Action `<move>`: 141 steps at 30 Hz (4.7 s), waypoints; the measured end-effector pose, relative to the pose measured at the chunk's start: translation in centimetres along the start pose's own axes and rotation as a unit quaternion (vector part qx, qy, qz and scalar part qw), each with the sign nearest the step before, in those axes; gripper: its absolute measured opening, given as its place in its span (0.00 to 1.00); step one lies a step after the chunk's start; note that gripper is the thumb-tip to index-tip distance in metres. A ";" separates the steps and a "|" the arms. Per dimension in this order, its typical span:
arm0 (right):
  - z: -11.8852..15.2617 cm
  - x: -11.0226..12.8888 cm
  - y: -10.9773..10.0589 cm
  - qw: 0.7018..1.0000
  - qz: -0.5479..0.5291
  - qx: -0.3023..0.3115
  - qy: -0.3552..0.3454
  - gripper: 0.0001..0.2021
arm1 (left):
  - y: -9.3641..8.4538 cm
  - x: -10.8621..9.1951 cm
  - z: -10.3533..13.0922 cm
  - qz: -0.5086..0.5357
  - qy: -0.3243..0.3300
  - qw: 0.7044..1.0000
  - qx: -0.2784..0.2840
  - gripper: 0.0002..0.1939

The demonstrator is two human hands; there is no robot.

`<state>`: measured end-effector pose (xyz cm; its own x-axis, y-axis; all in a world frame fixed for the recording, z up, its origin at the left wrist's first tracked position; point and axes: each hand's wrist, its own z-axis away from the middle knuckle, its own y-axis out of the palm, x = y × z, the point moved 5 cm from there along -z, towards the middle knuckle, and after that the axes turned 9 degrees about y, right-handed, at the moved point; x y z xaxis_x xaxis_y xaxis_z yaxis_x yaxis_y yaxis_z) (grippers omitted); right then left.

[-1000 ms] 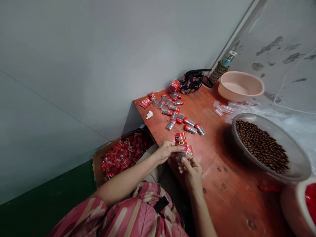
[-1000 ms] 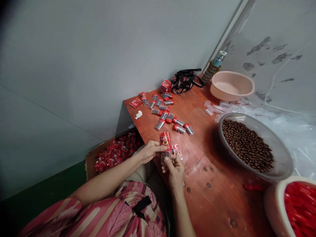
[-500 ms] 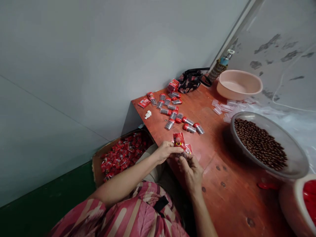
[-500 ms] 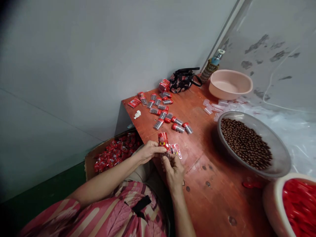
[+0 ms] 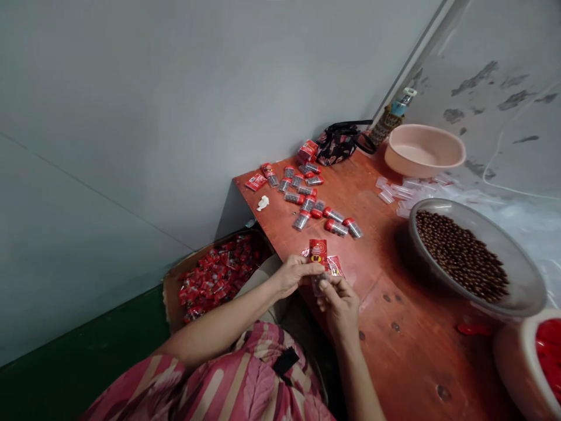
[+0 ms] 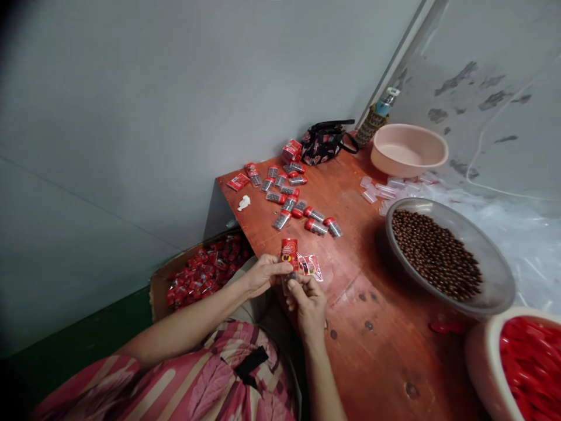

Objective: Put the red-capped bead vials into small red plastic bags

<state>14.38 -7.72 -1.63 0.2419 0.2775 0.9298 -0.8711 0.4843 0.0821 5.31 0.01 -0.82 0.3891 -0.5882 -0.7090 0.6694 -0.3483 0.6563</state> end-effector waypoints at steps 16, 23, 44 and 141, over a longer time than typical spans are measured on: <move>-0.5 -0.7 1.0 0.993 -0.113 0.036 -0.004 0.12 | -0.1 1.2 1.3 0.014 0.001 0.999 -0.040 0.16; -0.6 0.9 1.6 0.998 -0.041 0.048 0.000 0.15 | -6.0 -1.2 4.5 0.081 0.109 0.976 -0.168 0.13; -2.0 0.8 -1.9 0.998 0.054 -0.018 -0.005 0.10 | -2.7 -0.9 -0.6 -0.727 0.374 0.575 -0.002 0.11; 0.3 -0.3 1.3 0.996 0.067 0.057 0.025 0.18 | -0.8 -0.8 0.4 -0.092 0.034 0.995 -0.025 0.15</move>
<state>13.04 -7.39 -1.66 0.1379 0.3755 0.9165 -0.9390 0.3439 0.0004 4.22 0.45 -0.70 0.2990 -0.4664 -0.8325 0.7624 -0.4079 0.5023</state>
